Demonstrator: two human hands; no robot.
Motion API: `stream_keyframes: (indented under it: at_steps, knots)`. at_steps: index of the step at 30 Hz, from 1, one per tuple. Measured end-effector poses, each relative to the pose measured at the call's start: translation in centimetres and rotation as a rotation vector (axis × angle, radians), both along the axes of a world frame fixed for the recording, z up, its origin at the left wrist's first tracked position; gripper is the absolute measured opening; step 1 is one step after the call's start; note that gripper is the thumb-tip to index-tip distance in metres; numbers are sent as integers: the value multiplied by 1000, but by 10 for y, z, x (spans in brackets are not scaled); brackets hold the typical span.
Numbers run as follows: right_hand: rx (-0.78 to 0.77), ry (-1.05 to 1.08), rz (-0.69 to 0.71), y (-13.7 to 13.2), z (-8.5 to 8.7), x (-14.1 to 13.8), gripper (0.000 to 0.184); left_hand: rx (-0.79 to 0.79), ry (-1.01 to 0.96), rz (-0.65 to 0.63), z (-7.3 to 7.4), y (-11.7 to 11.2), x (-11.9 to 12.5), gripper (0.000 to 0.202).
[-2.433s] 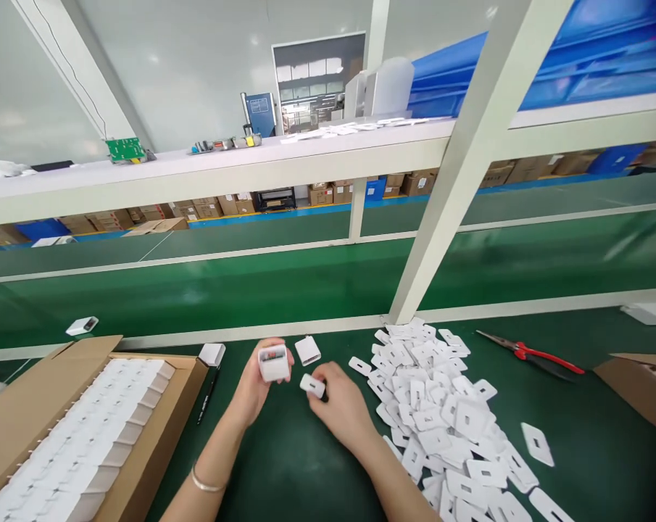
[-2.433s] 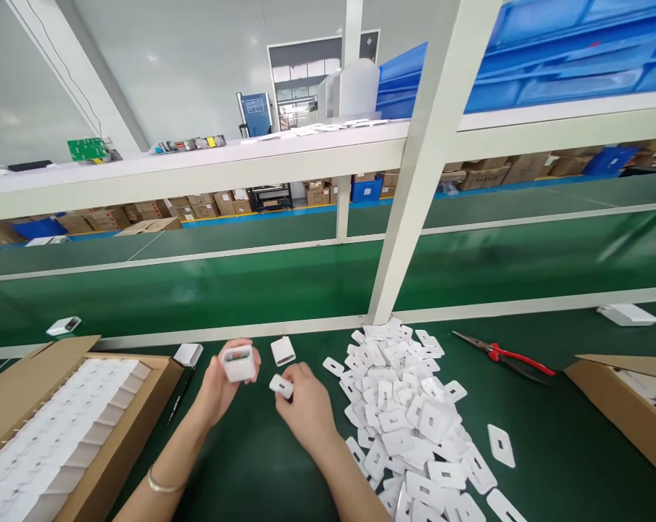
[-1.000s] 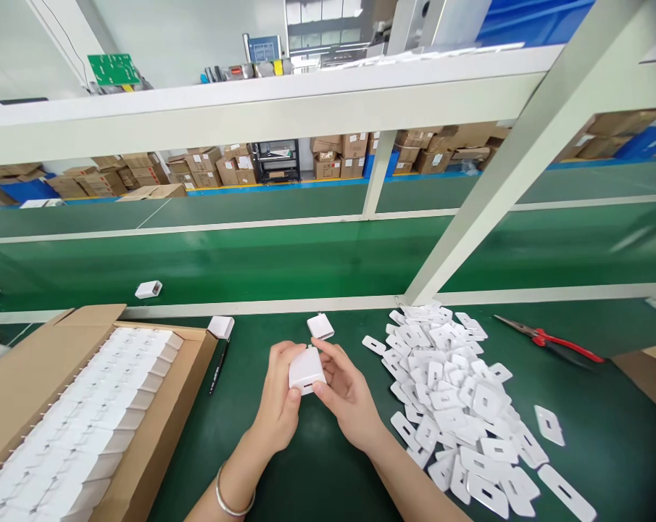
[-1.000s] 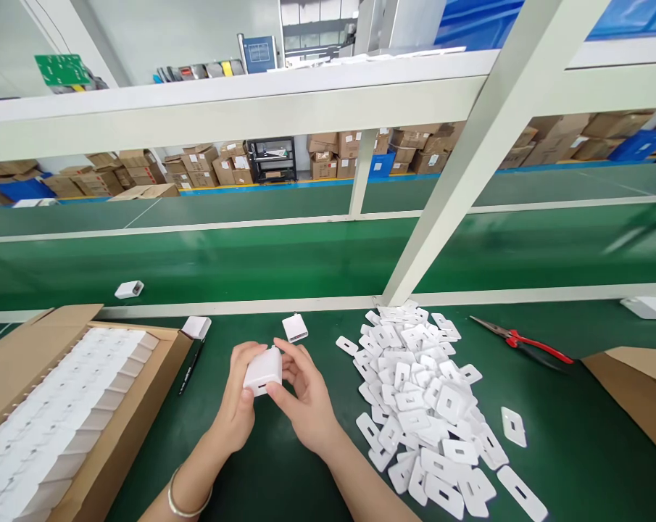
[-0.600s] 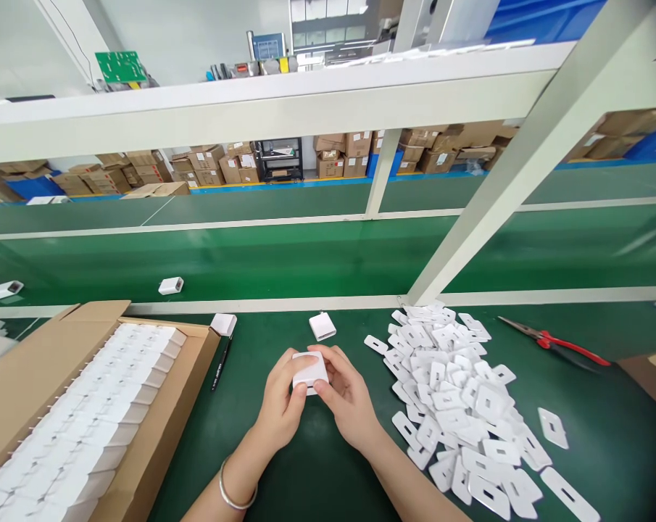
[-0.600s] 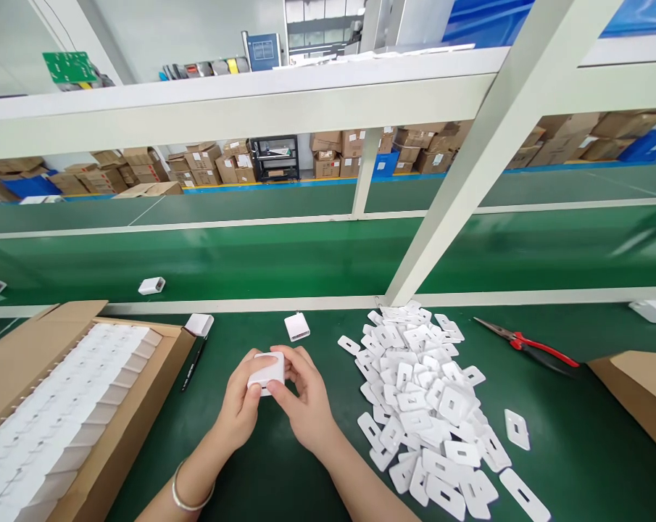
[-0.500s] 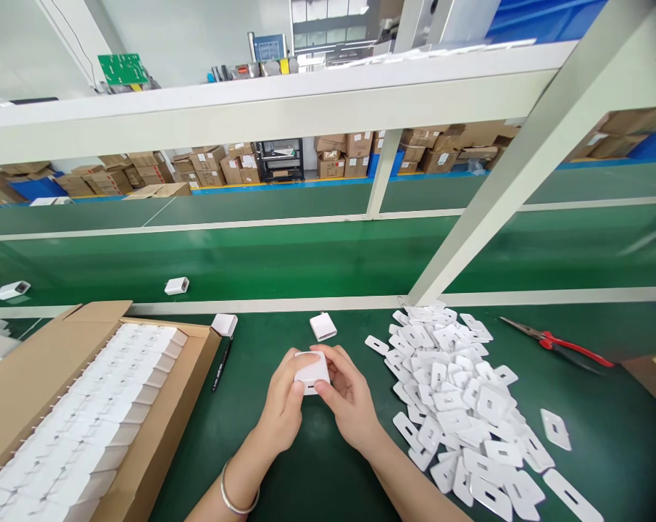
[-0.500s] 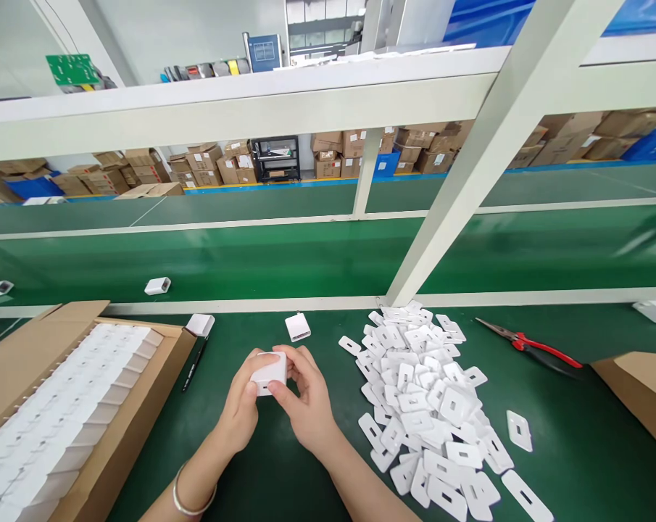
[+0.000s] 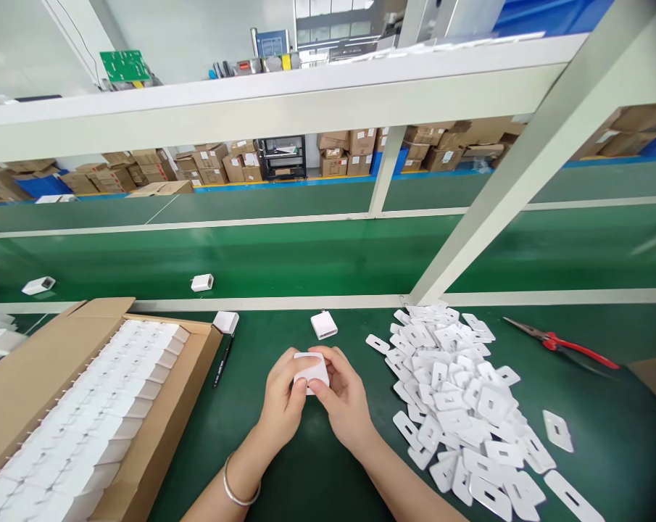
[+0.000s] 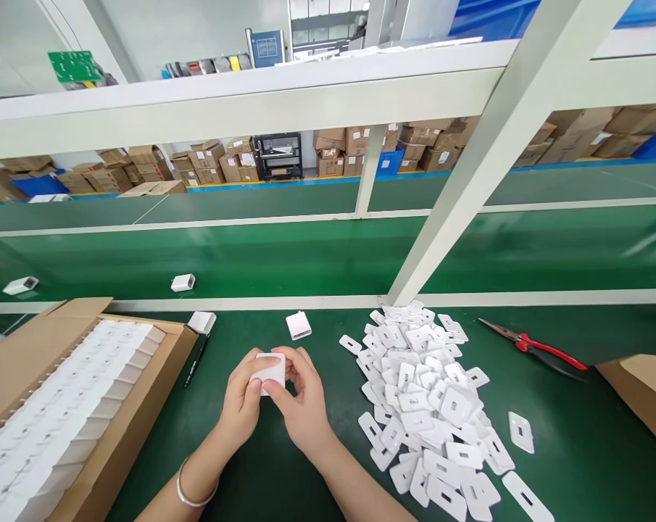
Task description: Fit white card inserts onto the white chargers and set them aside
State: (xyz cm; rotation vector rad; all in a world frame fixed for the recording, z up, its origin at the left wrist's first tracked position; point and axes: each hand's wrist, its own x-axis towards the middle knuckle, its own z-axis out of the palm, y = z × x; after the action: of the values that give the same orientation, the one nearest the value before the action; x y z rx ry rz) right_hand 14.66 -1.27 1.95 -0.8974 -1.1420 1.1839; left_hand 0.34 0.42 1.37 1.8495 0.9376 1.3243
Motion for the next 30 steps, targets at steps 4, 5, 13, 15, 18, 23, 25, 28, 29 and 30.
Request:
stream_keyframes:
  at_steps: [4, 5, 13, 15, 18, 23, 25, 28, 29, 30]
  knots:
    - [33, -26, 29, 0, 1, 2, 34, 12, -27, 2, -3, 0, -1, 40]
    - [38, -31, 44, 0, 2, 3, 34, 6, -41, 6, -4, 1, -2, 41]
    - [103, -91, 44, -4, 1, 3, 38, -314, -335, -62, 2, 2, -4, 64]
    - [147, -166, 39, -5, 1, 4, 43, -482, -465, -123, 10, 3, -2, 71]
    - [175, -256, 80, -6, 4, 9, 47, -635, -518, -217, 22, 0, 0, 68]
    - [208, -370, 214, -8, 12, 15, 57, -698, -687, -271, 32, -22, -4, 60]
    - [232, -430, 241, -9, 14, 14, 60, -675, -656, -169, 32, -37, -14, 53]
    - [274, -525, 169, -8, 12, 13, 58, -565, -466, 124, 33, -62, -43, 47]
    - [278, -549, 108, -7, 11, 14, 53, -500, -376, 244, 36, -70, -56, 46]
    - [273, -571, 35, -4, 9, 17, 47, -427, -276, 370, 39, -79, -71, 45]
